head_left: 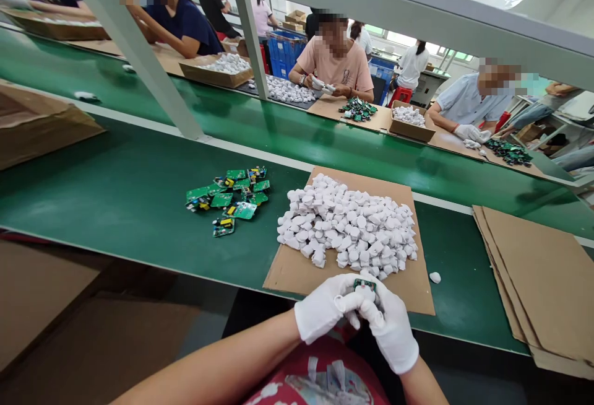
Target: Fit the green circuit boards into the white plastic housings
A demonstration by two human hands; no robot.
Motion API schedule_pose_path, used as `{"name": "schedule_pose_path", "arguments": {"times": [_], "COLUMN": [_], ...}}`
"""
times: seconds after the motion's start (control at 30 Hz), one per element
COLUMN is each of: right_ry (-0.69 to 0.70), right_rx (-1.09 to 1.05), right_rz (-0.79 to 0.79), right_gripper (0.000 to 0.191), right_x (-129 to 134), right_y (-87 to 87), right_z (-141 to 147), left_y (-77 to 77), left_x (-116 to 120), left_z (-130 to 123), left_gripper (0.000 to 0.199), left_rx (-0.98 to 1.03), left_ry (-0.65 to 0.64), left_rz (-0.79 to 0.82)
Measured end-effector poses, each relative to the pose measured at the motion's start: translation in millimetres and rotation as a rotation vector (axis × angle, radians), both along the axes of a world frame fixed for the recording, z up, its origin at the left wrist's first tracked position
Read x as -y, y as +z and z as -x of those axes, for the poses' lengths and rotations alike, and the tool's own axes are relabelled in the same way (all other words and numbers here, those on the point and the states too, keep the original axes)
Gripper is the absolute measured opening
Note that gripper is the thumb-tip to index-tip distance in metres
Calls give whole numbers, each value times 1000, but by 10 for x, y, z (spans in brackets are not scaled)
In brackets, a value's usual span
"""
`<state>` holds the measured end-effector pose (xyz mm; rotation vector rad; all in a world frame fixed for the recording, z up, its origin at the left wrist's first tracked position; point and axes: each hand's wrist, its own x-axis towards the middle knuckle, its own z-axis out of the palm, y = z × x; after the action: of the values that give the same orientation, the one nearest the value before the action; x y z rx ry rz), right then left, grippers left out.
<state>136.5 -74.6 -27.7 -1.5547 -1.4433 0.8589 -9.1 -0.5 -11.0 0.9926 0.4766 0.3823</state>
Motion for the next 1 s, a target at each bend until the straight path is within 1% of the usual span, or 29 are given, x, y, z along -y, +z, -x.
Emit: {"name": "schedule_pose_path", "arguments": {"times": [0.07,0.1,0.23,0.3,0.33,0.4,0.47,0.53,0.6,0.67,0.73,0.77,0.8,0.87,0.93,1.0], "right_ry": [-12,6,115,105,88,49,35,29,11,-15,-18,-5,7,-3,-48,-73], "right_rx": [6,-21,-208,-215,-197,-158,-141,-137,-143,-160,-188,-201,-204,-161,-81,-51], "right_rz": [34,42,90,102,106,110,113,106,100,97,56,26,2,-2,41,74], "right_gripper": [40,41,60,58,55,48,44,42,42,43,45,47,48,47,41,35], "right_x": [-12,-18,-38,-53,-62,-79,-88,-84,-69,-51,-40,-39,-42,-58,-79,-96], "right_y": [26,35,53,67,76,93,100,94,74,48,25,18,17,30,63,105], "right_z": [7,4,-33,-38,-32,-8,19,33,23,-3,-28,-33,-31,-4,39,74], "left_y": [46,70,106,95,87,73,64,67,83,109,135,145,151,148,130,110], "left_x": [-11,-17,-26,-16,-10,4,13,18,20,25,37,45,53,65,68,58], "left_z": [-9,-15,-28,-31,-34,-41,-50,-51,-41,-25,-13,-12,-14,-27,-44,-53], "left_gripper": [29,29,28,31,32,37,40,40,40,43,42,41,40,38,36,33], "left_rx": [-10,-15,26,59,57,15,-28,-33,6,81,139,151,150,119,100,63], "left_ry": [-16,-25,-17,3,11,25,45,58,41,24,48,72,89,89,68,70], "left_rz": [52,80,250,320,324,281,223,208,257,350,417,421,404,311,182,109]}}
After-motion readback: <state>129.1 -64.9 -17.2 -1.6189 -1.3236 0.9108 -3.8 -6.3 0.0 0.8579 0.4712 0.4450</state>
